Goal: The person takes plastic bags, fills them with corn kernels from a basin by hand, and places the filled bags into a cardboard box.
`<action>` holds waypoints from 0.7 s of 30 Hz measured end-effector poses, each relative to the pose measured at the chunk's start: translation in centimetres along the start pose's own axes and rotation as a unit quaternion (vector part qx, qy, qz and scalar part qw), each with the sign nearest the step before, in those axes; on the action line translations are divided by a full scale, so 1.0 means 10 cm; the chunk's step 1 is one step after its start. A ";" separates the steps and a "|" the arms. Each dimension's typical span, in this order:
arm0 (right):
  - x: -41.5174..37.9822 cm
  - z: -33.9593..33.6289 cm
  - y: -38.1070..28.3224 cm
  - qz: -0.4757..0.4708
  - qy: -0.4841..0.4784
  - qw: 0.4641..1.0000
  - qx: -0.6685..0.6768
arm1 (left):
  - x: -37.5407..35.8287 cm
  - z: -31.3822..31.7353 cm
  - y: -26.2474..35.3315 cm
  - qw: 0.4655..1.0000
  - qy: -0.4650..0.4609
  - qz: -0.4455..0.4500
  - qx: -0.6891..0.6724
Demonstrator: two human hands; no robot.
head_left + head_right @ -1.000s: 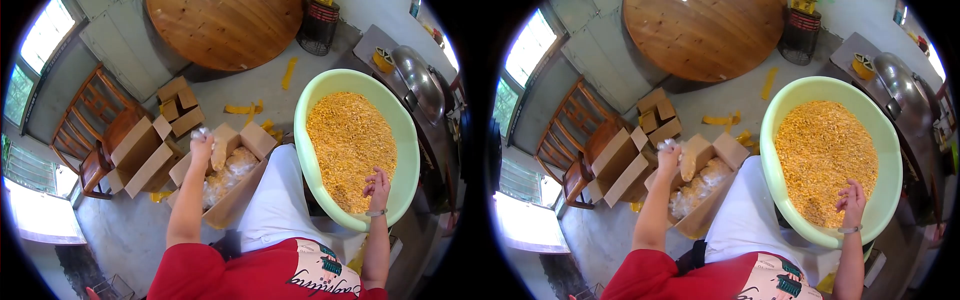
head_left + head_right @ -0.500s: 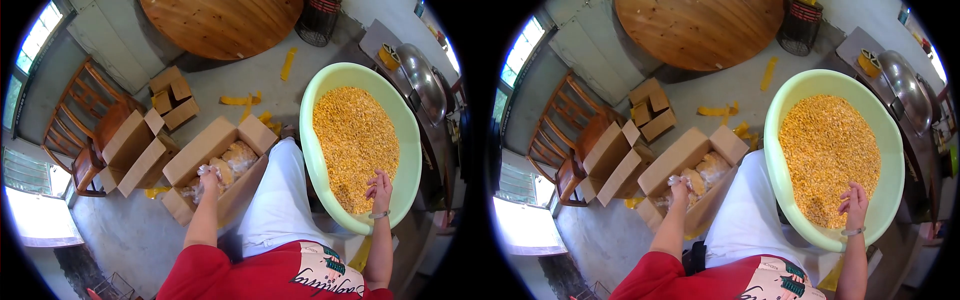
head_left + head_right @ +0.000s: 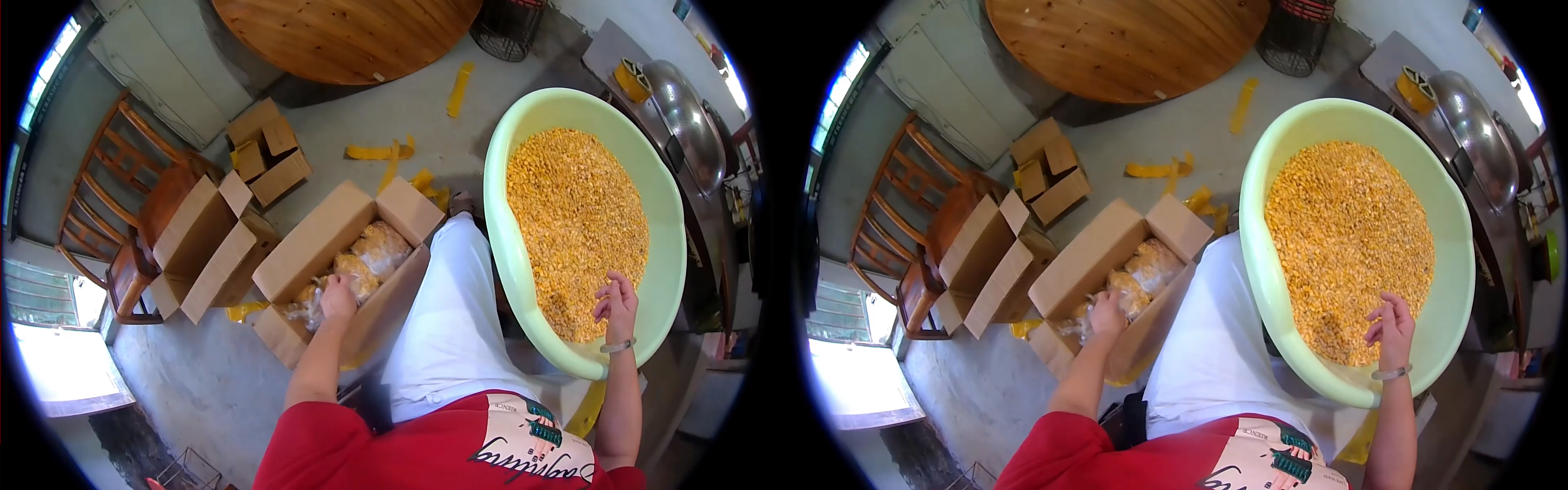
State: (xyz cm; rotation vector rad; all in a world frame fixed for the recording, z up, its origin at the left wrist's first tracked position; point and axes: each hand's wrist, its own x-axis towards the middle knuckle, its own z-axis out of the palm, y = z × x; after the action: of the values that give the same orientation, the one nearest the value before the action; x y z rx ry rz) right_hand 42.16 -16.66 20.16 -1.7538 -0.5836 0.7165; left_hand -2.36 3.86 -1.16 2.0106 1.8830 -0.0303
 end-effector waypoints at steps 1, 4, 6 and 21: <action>0.00 0.00 0.00 -0.002 -0.001 1.000 -0.001 | -0.02 -0.06 0.00 0.998 -0.013 0.058 -0.005; -0.01 0.03 -0.03 0.010 -0.009 1.000 -0.014 | -0.01 -0.12 -0.04 0.981 -0.084 0.163 -0.055; -0.01 0.03 -0.02 0.015 -0.020 0.999 -0.024 | 0.12 0.01 -0.12 0.966 -0.173 0.140 -0.135; 0.00 -0.02 0.07 0.041 -0.063 0.995 -0.067 | 0.28 0.17 -0.04 0.898 -0.395 -0.053 -0.186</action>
State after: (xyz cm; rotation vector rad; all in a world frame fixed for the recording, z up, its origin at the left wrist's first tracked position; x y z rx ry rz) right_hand 42.30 -16.94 19.56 -1.8759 -0.6604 0.8672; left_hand -2.06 6.02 -3.57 1.3322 1.3288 -0.4171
